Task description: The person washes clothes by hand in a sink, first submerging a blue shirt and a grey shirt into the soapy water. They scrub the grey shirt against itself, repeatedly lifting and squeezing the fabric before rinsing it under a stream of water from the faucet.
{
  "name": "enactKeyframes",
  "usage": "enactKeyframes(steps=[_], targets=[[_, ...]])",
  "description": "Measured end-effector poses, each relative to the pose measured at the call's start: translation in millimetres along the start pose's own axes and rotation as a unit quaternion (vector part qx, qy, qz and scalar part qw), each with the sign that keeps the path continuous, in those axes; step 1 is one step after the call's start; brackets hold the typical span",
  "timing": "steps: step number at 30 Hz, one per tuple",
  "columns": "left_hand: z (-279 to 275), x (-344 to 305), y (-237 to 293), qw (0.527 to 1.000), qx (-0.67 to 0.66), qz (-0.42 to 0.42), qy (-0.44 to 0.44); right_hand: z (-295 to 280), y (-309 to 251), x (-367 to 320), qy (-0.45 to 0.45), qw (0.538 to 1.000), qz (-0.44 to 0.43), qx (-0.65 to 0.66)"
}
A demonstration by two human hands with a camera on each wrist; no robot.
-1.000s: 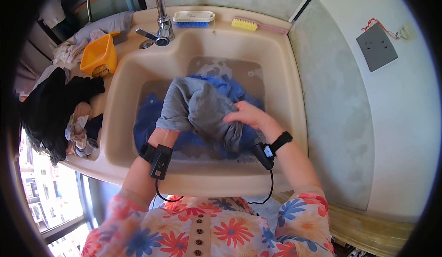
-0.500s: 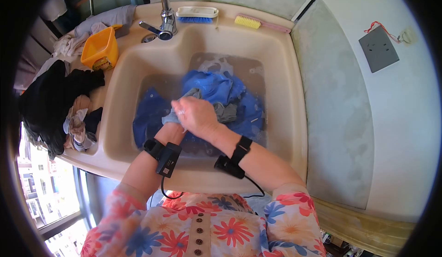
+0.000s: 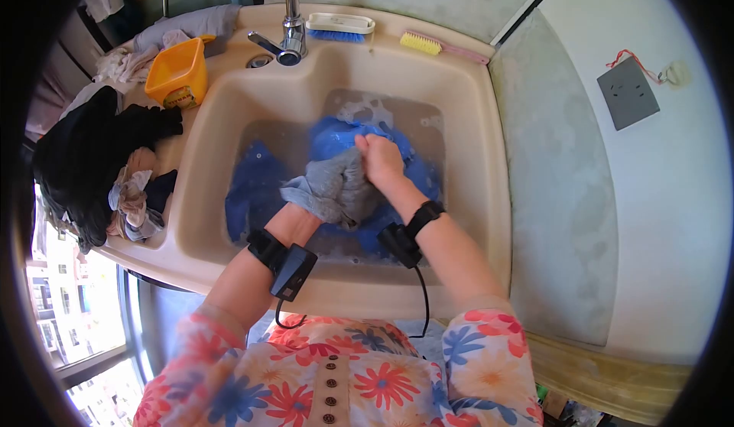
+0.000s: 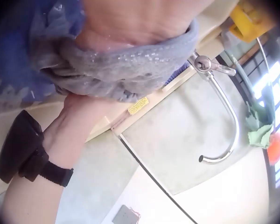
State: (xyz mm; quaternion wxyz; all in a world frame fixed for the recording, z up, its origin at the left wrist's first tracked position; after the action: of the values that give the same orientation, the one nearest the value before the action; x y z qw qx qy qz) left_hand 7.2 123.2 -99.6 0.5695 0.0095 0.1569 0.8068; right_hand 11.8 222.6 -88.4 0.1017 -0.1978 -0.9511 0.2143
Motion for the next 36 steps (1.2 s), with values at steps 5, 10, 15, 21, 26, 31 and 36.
enactKeyframes(steps=[5, 10, 15, 21, 26, 31, 36], targets=[[24, -12, 13, 0.969, 0.126, -0.062, -0.205, -2, 9, -43, -0.359, 0.687, 0.309, 0.551], [15, -14, 18, 0.981, 0.183, 0.003, 0.069, -2, 7, -48, -0.425, 0.585, 0.215, 0.657], [-9, 18, 42, 0.908, 0.415, 0.063, 0.014, -72, 25, -18, -0.279, 0.702, 0.103, 0.647], [13, -14, 35, 0.999, 0.044, 0.016, 0.011, -116, 44, -3, -0.142, 0.729, 0.089, 0.664], [7, -16, 44, 0.995, 0.084, 0.011, 0.054, -121, 48, -9, -0.111, 0.76, 0.105, 0.632], [30, -25, 46, 0.784, 0.608, 0.114, 0.044, -117, 52, -6, -0.122, 0.804, 0.094, 0.575], [12, -27, 64, 0.683, 0.703, 0.019, 0.195, -113, 31, -16, -0.271, 0.885, -0.018, 0.38]])
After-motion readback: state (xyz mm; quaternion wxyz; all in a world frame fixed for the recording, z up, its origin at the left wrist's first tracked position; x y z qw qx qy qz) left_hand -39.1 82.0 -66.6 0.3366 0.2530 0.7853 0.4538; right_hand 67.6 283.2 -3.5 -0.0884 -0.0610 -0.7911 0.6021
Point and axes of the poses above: each hand's wrist, its own x-axis towards the middle knuckle, its own z-axis out of the palm, y = z × x, the point moved 5 cm from there along x, towards the middle knuckle, and after that the axes turned 5 degrees about -y, right-handed, at the moved point
